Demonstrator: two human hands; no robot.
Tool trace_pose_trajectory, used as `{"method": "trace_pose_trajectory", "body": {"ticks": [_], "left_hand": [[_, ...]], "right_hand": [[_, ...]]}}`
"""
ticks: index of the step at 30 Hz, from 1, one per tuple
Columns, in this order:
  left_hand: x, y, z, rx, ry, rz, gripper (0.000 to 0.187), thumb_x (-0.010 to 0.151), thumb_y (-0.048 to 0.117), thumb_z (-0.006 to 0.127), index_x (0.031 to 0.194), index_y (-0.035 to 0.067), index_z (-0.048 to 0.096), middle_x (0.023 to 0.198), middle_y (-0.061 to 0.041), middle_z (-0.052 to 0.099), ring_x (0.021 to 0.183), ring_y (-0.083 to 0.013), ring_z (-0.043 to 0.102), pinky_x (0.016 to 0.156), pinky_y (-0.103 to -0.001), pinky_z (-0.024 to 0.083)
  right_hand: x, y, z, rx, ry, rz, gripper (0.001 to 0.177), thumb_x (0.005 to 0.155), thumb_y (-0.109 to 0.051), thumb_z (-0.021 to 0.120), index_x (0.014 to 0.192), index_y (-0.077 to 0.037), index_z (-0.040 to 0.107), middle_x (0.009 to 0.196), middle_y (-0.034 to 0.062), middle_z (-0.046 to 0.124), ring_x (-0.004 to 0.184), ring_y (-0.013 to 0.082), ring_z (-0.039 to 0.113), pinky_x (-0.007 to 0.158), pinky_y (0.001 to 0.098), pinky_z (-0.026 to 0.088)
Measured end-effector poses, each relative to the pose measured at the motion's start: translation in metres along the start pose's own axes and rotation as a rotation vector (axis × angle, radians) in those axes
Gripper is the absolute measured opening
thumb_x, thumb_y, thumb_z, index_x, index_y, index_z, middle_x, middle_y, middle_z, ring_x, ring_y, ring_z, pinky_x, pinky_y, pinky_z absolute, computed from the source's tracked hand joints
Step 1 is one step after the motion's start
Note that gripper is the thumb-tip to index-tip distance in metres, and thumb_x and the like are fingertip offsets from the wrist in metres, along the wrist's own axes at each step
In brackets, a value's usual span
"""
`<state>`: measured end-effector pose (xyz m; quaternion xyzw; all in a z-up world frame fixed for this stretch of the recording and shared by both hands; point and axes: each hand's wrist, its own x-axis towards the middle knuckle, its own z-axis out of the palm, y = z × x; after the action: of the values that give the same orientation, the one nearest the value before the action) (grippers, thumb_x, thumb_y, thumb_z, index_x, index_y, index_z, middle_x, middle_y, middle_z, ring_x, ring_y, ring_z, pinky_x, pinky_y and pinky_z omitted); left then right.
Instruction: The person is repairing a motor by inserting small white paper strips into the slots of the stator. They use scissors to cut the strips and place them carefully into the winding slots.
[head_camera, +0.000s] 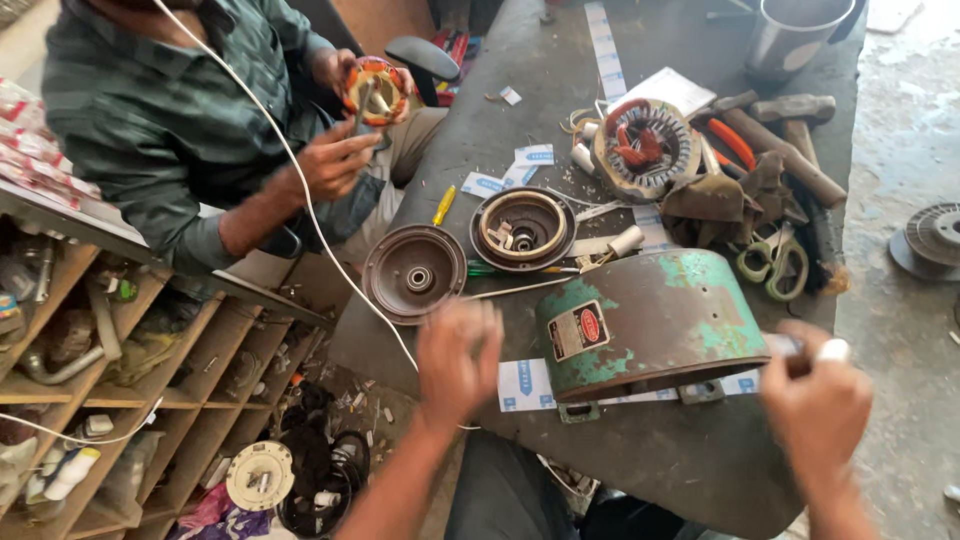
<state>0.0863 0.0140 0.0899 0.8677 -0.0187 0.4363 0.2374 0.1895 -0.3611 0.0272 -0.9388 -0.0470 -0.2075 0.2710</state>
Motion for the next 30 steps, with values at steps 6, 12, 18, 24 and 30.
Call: {"method": "trace_pose_trajectory", "body": {"ticks": [6, 12, 18, 24, 30], "left_hand": [[0.172, -0.098, 0.116, 0.085, -0.399, -0.438, 0.044, 0.084, 0.043, 0.08, 0.111, 0.012, 0.065, 0.109, -0.015, 0.067, 0.106, -0.0351, 0.064, 0.089, -0.049, 0.049], [0.218, -0.122, 0.204, 0.473, -0.884, -0.838, 0.094, 0.07, 0.065, 0.087, 0.144, 0.021, 0.05, 0.146, -0.014, 0.055, 0.138, -0.0326, 0.049, 0.108, -0.053, 0.037], [0.217, -0.13, 0.229, 0.467, -0.939, -0.935, 0.089, 0.071, 0.044, 0.092, 0.146, 0.025, 0.05, 0.146, -0.007, 0.059, 0.138, -0.0311, 0.053, 0.105, -0.056, 0.041], [0.216, -0.147, 0.247, 0.41, -0.978, -0.962, 0.079, 0.072, 0.035, 0.093, 0.141, 0.023, 0.055, 0.141, -0.005, 0.061, 0.134, -0.0284, 0.055, 0.107, -0.056, 0.042], [0.195, -0.191, 0.27, 0.174, -0.84, -0.681, 0.049, 0.06, 0.019, 0.097, 0.105, 0.013, 0.079, 0.114, -0.011, 0.077, 0.114, -0.024, 0.07, 0.101, -0.036, 0.054]], "right_hand": [[-0.069, -0.018, 0.003, 0.098, 0.094, -0.019, 0.017, 0.093, -0.012, 0.084, 0.108, -0.009, 0.076, 0.074, 0.0069, 0.063, 0.063, 0.019, 0.06, 0.061, 0.0313, 0.048], [-0.062, -0.025, 0.004, 0.121, 0.155, -0.024, 0.013, 0.092, -0.011, 0.082, 0.101, -0.009, 0.074, 0.079, 0.0058, 0.064, 0.066, 0.0185, 0.061, 0.062, 0.0303, 0.049], [-0.068, -0.021, 0.007, 0.097, 0.124, 0.013, 0.013, 0.089, -0.009, 0.083, 0.099, -0.008, 0.074, 0.075, 0.0056, 0.062, 0.062, 0.0179, 0.059, 0.059, 0.0308, 0.048], [-0.065, -0.023, 0.007, 0.122, 0.117, 0.05, 0.014, 0.087, -0.007, 0.082, 0.099, -0.008, 0.075, 0.072, 0.0054, 0.061, 0.058, 0.0159, 0.058, 0.057, 0.0296, 0.047], [-0.065, -0.023, 0.008, 0.098, 0.13, 0.024, 0.013, 0.087, -0.006, 0.082, 0.098, -0.008, 0.075, 0.071, 0.0059, 0.062, 0.06, 0.0168, 0.059, 0.058, 0.0298, 0.047]]}}
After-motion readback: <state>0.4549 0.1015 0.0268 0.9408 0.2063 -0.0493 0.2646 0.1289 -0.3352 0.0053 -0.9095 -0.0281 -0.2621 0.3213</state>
